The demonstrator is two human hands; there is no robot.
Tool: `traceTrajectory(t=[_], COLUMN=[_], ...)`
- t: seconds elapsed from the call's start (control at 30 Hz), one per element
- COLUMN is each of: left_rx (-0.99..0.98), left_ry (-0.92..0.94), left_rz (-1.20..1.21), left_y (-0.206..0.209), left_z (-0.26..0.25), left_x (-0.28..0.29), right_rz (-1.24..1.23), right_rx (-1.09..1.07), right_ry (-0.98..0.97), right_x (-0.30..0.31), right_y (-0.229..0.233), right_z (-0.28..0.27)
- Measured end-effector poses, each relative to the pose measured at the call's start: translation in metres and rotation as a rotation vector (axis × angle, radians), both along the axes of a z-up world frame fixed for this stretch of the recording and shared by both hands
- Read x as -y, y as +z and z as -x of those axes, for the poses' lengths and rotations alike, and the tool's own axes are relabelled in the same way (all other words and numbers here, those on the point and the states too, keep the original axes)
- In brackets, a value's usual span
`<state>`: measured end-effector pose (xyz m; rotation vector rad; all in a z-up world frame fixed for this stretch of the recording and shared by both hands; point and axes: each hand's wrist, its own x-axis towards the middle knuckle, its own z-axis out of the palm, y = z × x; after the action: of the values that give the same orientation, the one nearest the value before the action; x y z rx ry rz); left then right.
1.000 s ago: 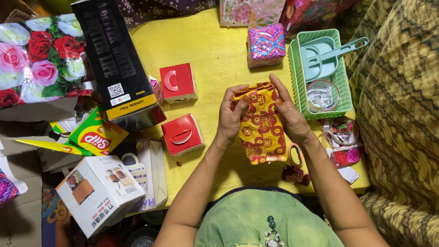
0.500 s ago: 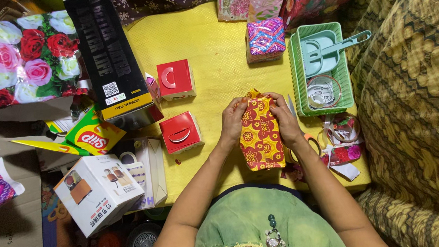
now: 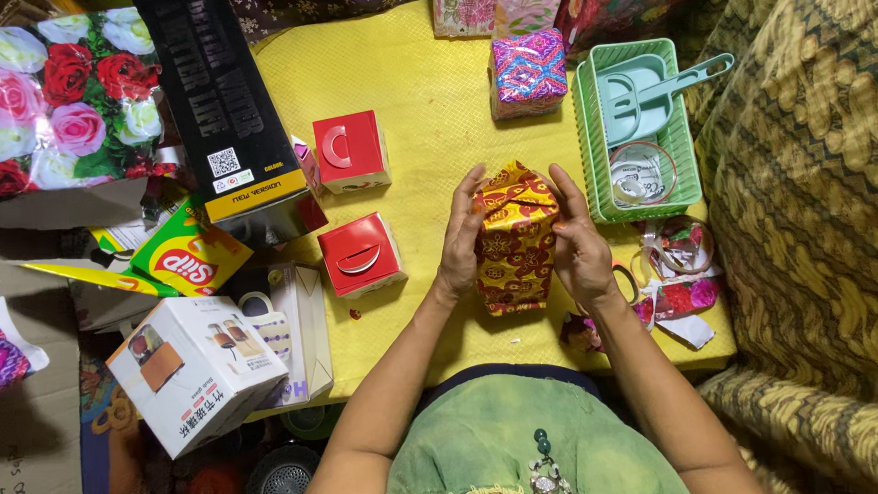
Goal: The person wraps a small box with patterned paper, folds the edges, and secures them with clear tape. They use scissors to trim excess paper and apply tape to seal the package. The wrapped gift is placed on the table, and the person then prepares another sheet of wrapping paper.
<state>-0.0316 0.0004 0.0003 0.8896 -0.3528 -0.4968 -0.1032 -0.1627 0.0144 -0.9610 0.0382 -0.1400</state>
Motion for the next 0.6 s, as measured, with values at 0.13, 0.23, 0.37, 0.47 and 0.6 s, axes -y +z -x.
traceTrajectory(t=[0.13, 0.23, 0.37, 0.47, 0.6], left_rx=[0.039, 0.092, 0.228, 0.359, 0.491], left_ry=[-0.004, -0.003, -0.017, 0.052, 0.096], left_rz=[0.054, 0.001, -0.101, -0.262, -0.390], left_y=[0.008, 0.007, 0.001, -0.004, -0.004], left_z=[0.017, 0.025, 0.030, 0.035, 0.037], left_x=[-0.001, -0.002, -0.004, -0.007, -0.012], right_rz=[0.063, 0.058, 0.155, 0.301, 0.442], right_rx=[0.097, 0.060, 0.060, 0.068, 0.112], right_ry=[0.002, -0.007, -0.015, -0.036, -0.051], right_x=[0.002, 0.003, 0.004, 0.005, 0.006], right_y=[0.008, 0.008, -0.002, -0.014, -0.019], right_z=[0.015, 0.022, 0.030, 0.035, 0.037])
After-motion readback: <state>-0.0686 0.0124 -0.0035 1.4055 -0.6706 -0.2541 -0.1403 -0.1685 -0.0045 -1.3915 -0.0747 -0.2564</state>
